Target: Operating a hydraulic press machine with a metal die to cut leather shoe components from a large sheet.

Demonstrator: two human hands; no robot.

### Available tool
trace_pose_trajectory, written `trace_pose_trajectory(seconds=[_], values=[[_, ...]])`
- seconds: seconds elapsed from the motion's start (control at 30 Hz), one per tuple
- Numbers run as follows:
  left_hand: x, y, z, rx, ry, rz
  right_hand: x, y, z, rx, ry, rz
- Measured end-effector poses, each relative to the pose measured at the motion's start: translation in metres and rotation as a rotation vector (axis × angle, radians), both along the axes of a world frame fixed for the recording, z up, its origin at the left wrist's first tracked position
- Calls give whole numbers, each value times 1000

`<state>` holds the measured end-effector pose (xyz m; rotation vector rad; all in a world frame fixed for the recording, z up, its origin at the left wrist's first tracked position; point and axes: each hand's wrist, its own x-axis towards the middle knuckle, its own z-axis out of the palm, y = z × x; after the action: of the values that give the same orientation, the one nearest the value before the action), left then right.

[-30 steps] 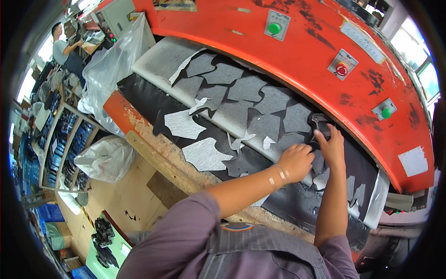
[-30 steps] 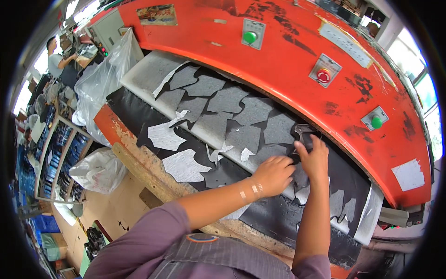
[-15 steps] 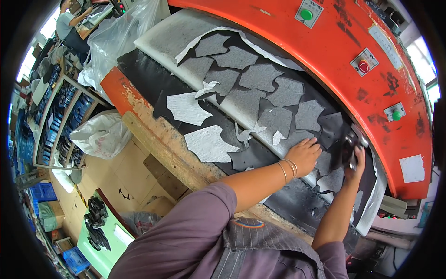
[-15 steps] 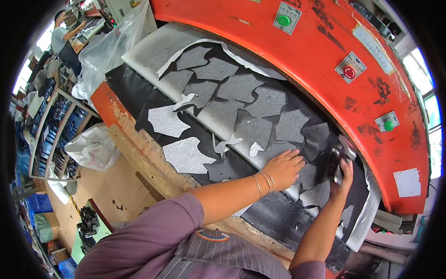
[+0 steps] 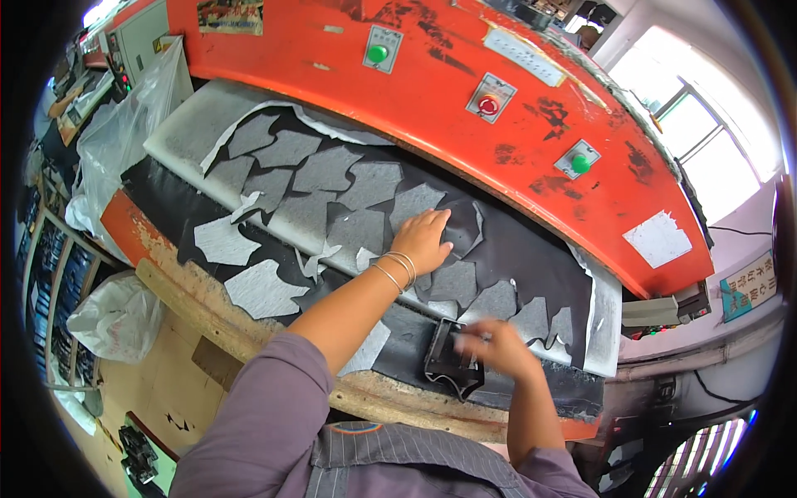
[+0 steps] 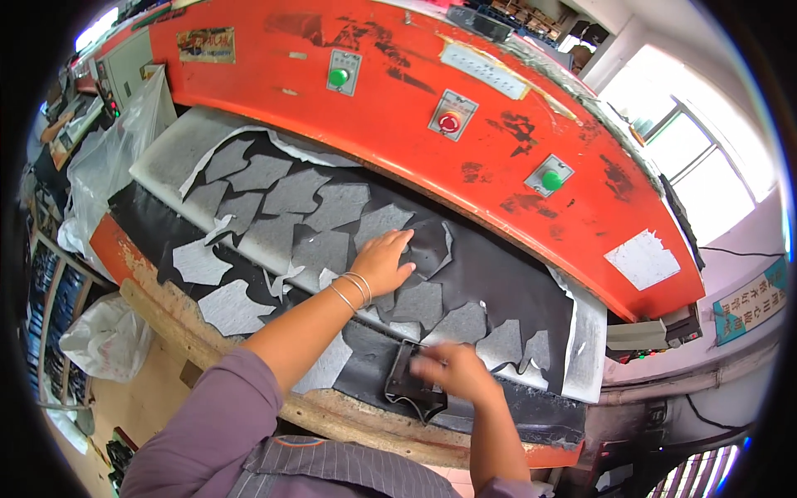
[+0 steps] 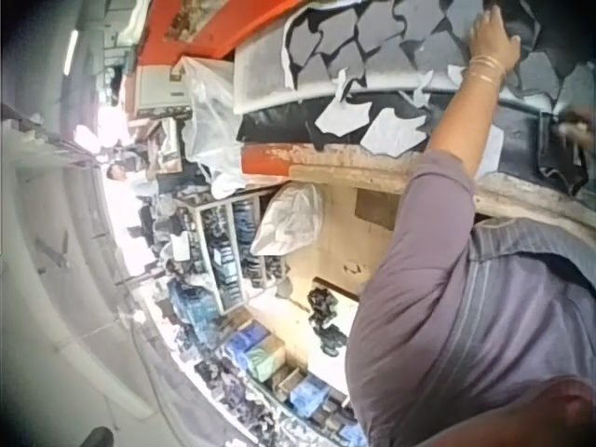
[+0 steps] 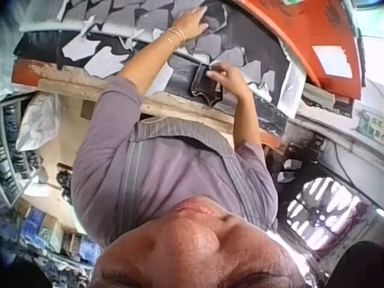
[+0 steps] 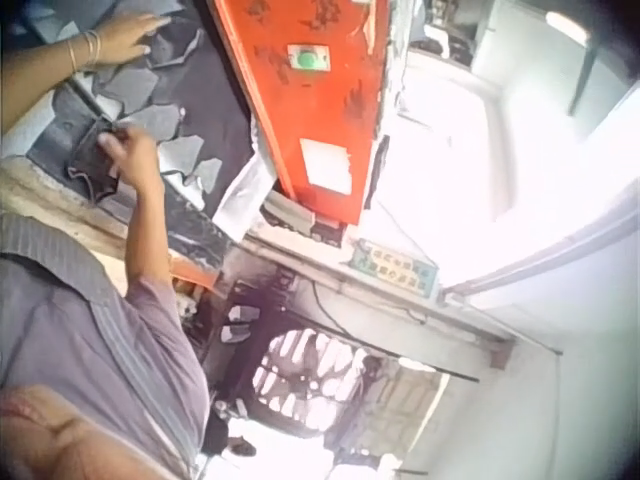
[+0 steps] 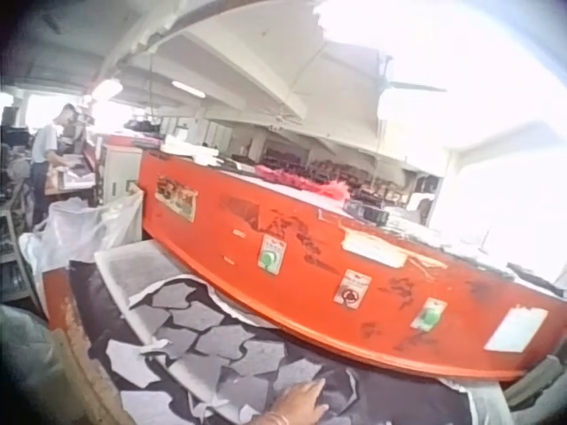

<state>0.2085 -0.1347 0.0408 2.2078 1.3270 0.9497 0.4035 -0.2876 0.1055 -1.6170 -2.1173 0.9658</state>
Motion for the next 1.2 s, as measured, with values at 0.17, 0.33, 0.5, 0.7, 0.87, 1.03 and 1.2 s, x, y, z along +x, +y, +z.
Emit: trace_pose_trajectory(seconds=[0.17,0.33,0.5,0.7,0.87,1.03,1.2], values=[[41,-7,-11,-23,246,47,4,164,-12,159,-302,-583],[40,-19,-4,13,240,81,-1,205,-42,73,-199,-645],[43,-28,-18,-28,232,64,52,146,-26,600,490,-983],[-25,-55,-4,105,-57,105,40,61,58,166,663,-91],[-195,-145,38,-171,404,660,-85,25,27,-16,67,901],[-227,-183,1,-701,491,724,-149,1,-10,-40,-350,796],[-237,-212,22,-445,591,628,-169,-1,-9,-86,-436,865]])
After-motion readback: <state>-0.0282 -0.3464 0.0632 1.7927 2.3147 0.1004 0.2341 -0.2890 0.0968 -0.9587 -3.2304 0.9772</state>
